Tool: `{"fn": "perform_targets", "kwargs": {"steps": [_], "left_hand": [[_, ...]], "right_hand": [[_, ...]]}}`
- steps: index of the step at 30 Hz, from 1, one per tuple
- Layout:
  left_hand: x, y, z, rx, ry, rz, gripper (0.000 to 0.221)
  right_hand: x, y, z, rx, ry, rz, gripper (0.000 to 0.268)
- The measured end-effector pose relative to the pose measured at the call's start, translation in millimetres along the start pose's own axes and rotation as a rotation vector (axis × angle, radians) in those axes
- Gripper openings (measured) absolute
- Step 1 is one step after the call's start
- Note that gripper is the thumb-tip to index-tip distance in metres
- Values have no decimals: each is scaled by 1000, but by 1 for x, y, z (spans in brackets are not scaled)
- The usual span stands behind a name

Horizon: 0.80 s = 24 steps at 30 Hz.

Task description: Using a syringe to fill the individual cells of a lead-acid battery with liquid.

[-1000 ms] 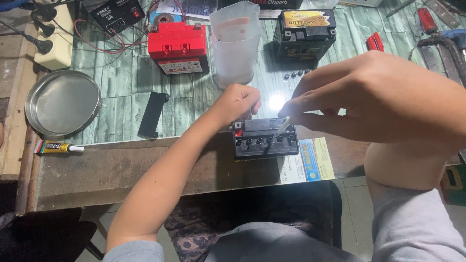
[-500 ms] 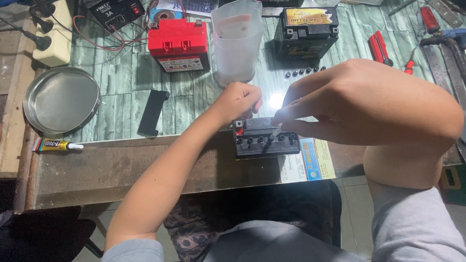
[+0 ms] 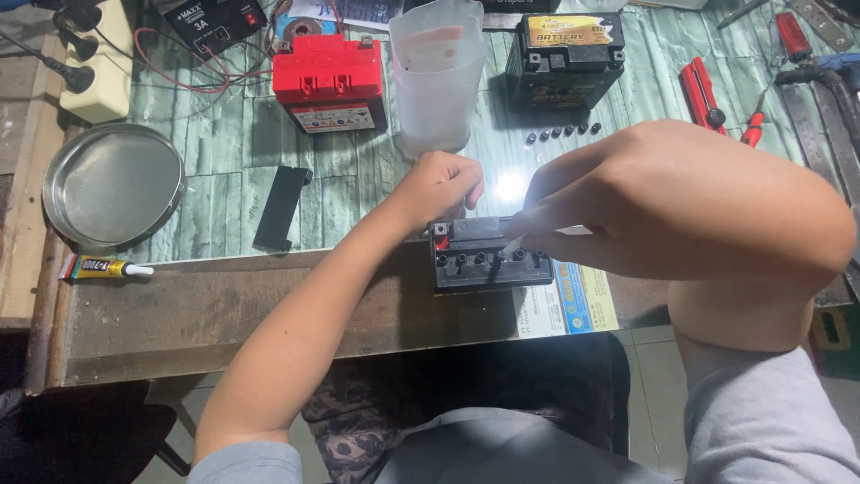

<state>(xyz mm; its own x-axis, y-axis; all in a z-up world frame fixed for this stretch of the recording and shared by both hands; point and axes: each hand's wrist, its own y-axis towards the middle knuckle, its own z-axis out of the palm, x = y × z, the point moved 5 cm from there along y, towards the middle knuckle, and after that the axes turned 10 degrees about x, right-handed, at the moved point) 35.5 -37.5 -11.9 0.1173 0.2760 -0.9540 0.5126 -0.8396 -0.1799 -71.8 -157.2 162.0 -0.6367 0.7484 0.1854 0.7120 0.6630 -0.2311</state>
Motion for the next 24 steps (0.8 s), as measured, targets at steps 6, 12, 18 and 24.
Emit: {"fn": "perform_targets", "kwargs": {"steps": [6, 12, 18, 24], "left_hand": [[0, -2, 0, -6, -13, -13, 33], [-1, 0, -1, -4, -9, 10, 34], [-34, -21, -11, 33, -138, 27, 33], [-91, -55, 1, 240, 454, 220, 13]], "right_hand": [[1, 1, 1, -63, -38, 8, 20], [2, 2, 7, 22, -51, 58, 20], [1, 2, 10, 82, -68, 118, 20], [-1, -3, 3, 87, -38, 189, 26]]}}
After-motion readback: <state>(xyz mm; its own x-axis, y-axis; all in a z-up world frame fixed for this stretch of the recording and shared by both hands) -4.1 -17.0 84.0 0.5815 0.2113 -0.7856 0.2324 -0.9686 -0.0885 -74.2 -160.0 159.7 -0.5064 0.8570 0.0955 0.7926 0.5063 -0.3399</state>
